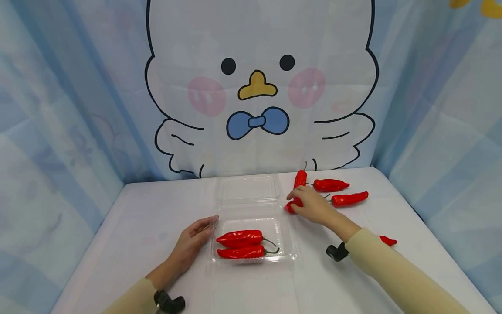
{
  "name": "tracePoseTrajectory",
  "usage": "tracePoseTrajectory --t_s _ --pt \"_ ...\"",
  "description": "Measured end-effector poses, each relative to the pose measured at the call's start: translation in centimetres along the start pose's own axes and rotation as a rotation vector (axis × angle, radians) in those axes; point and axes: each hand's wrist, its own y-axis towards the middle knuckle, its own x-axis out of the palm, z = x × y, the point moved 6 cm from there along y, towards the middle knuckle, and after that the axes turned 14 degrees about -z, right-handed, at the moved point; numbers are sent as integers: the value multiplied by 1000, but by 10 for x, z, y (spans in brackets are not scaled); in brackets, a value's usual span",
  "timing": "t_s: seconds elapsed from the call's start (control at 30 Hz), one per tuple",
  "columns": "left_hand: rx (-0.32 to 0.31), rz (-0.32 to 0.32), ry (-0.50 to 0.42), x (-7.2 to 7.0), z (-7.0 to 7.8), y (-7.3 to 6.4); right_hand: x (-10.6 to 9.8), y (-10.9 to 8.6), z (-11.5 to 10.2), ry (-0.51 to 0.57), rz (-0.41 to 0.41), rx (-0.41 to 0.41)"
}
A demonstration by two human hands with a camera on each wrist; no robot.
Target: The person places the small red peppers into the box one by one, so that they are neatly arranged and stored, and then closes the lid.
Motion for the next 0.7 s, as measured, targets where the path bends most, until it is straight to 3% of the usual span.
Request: tracePoseTrajectory --t_s 0.27,0.47,0.7 --pt "1 -3 0 -2 -1 0 3 -2 31 43 -34 74" --pt "8 -6 -8 -2 -1 -1 5 -2 44 43 -98 75" --pt "-1 -4 -35 -1 0 0 5 -2 51 34 -118 59"
